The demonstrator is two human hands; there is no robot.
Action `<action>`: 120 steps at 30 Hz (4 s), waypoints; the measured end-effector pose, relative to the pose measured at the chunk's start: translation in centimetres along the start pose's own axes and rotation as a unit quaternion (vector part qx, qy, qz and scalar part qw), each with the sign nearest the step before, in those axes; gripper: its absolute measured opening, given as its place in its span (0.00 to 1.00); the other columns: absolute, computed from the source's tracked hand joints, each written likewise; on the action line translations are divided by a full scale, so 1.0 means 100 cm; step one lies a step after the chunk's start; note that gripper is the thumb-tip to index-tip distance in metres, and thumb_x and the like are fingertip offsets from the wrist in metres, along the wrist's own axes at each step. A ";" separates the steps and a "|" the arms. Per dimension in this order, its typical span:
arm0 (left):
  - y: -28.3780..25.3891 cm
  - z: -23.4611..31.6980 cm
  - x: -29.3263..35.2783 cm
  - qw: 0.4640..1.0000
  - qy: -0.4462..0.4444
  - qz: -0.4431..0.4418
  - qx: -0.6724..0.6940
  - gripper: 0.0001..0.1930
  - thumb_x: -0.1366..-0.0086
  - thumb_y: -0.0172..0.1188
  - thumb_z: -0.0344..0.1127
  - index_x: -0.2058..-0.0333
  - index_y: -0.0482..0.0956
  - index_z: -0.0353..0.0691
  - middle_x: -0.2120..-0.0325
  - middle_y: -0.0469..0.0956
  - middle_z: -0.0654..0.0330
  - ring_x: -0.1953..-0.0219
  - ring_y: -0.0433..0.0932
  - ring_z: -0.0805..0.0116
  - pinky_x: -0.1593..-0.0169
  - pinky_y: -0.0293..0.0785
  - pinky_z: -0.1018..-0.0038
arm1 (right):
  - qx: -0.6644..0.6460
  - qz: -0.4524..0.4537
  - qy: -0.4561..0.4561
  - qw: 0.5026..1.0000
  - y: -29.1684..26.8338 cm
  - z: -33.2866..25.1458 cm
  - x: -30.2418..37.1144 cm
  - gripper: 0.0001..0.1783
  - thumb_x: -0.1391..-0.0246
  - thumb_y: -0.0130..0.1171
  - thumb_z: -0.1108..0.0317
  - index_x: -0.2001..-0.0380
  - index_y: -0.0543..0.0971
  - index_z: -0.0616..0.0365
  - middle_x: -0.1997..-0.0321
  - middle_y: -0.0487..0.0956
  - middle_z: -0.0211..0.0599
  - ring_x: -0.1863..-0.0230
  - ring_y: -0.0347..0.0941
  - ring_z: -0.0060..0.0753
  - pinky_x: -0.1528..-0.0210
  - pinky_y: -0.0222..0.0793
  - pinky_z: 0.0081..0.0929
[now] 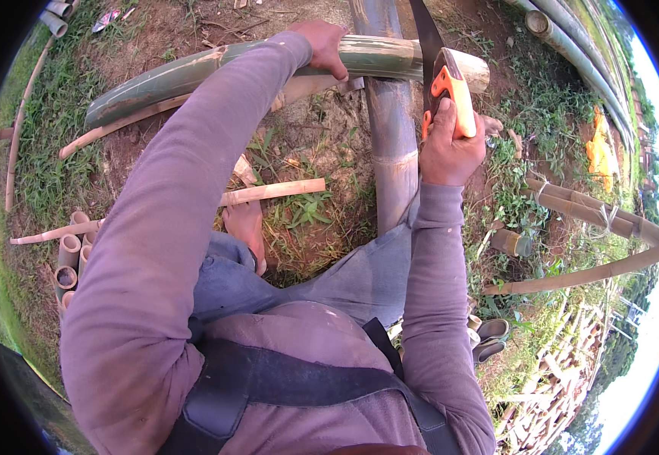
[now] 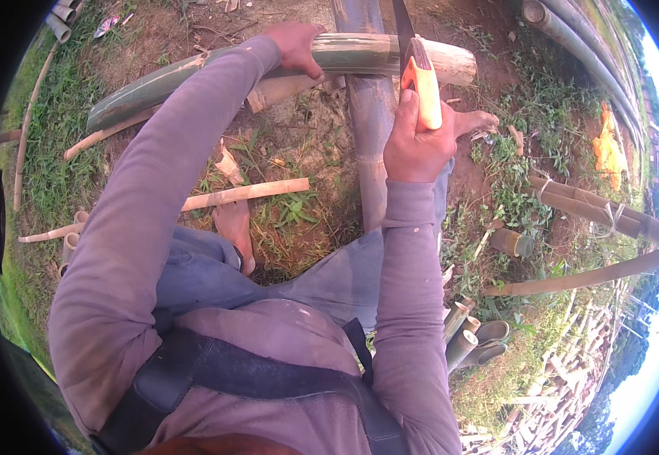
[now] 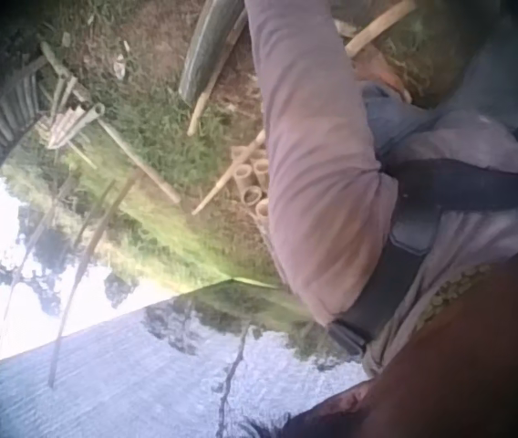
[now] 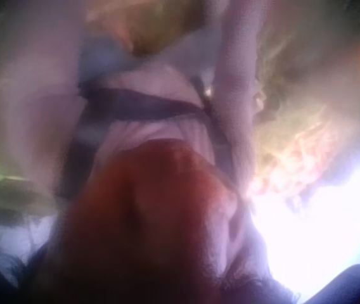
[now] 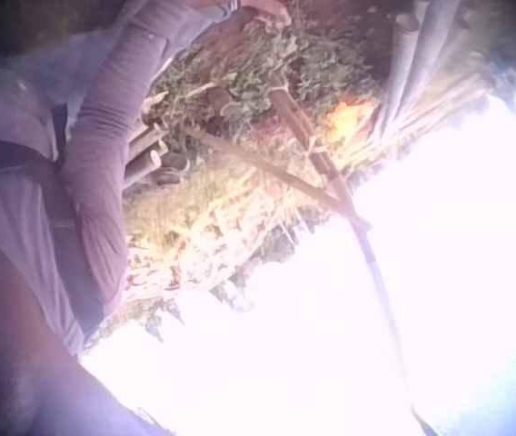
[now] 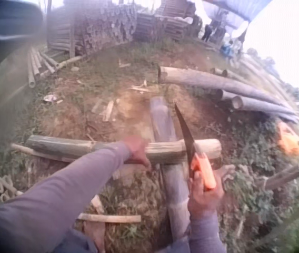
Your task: The person uses a hand saw to cut long bamboo poles into shorter sections. They position each pole on a support, saw through it, and then move the cut pieces aside to a growing pile.
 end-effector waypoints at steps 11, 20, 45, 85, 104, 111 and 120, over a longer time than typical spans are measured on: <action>0.004 -0.009 -0.005 1.000 0.021 -0.010 -0.010 0.42 0.59 0.80 0.64 0.50 0.87 0.40 0.56 0.88 0.42 0.52 0.87 0.45 0.46 0.82 0.55 | -0.024 0.020 0.073 0.997 -0.083 0.012 0.127 0.13 0.26 0.62 0.62 0.58 0.73 0.61 0.77 0.77 0.33 0.80 0.73 0.18 0.77 0.73 0.19; 0.003 -0.016 -0.004 0.999 0.021 0.005 0.048 0.47 0.59 0.80 0.56 0.39 0.81 0.41 0.50 0.87 0.45 0.49 0.87 0.45 0.41 0.81 0.58 | 0.048 -0.030 0.038 0.998 -0.089 0.008 0.129 0.13 0.27 0.64 0.63 0.55 0.75 0.63 0.72 0.78 0.31 0.78 0.73 0.18 0.76 0.70 0.20; 0.009 -0.003 -0.020 0.988 0.066 -0.065 0.122 0.41 0.59 0.82 0.55 0.47 0.86 0.39 0.54 0.89 0.47 0.54 0.88 0.51 0.46 0.81 0.60 | 0.018 -0.006 -0.017 1.000 -0.020 0.022 0.036 0.09 0.29 0.66 0.69 0.57 0.77 0.62 0.75 0.76 0.26 0.78 0.71 0.14 0.75 0.67 0.18; -0.007 0.041 0.003 0.996 0.008 0.062 -0.071 0.49 0.49 0.79 0.57 0.33 0.68 0.41 0.53 0.86 0.46 0.49 0.86 0.45 0.47 0.84 0.52 | -0.098 0.028 -0.025 0.995 -0.030 0.036 0.033 0.25 0.26 0.62 0.65 0.33 0.75 0.67 0.53 0.84 0.36 0.73 0.70 0.13 0.73 0.67 0.15; -0.006 0.042 0.002 0.997 -0.006 0.044 -0.067 0.47 0.50 0.78 0.58 0.35 0.74 0.42 0.52 0.87 0.47 0.49 0.86 0.45 0.43 0.82 0.52 | -0.039 0.013 -0.062 0.997 -0.033 0.024 0.018 0.22 0.27 0.62 0.70 0.34 0.77 0.66 0.54 0.84 0.32 0.66 0.76 0.15 0.68 0.76 0.18; -0.006 0.034 0.002 0.997 -0.009 0.041 -0.068 0.48 0.51 0.79 0.60 0.35 0.74 0.42 0.52 0.87 0.48 0.49 0.87 0.45 0.44 0.83 0.53 | -0.153 -0.008 0.098 0.983 -0.122 0.022 0.155 0.33 0.28 0.62 0.65 0.29 0.65 0.76 0.36 0.78 0.60 0.39 0.80 0.48 0.37 0.82 0.41; -0.005 0.035 0.000 0.996 0.005 0.055 -0.076 0.52 0.53 0.79 0.59 0.31 0.71 0.41 0.52 0.87 0.47 0.49 0.87 0.46 0.43 0.83 0.53 | -0.078 -0.020 0.023 0.996 -0.037 0.028 0.028 0.24 0.30 0.65 0.69 0.36 0.76 0.70 0.44 0.85 0.46 0.49 0.83 0.29 0.49 0.80 0.24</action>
Point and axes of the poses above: each hand's wrist, its own x-axis away from the middle knuckle, its own y-axis out of the palm, z = x × y, the point moved 9 cm from there along -x, towards the middle knuckle
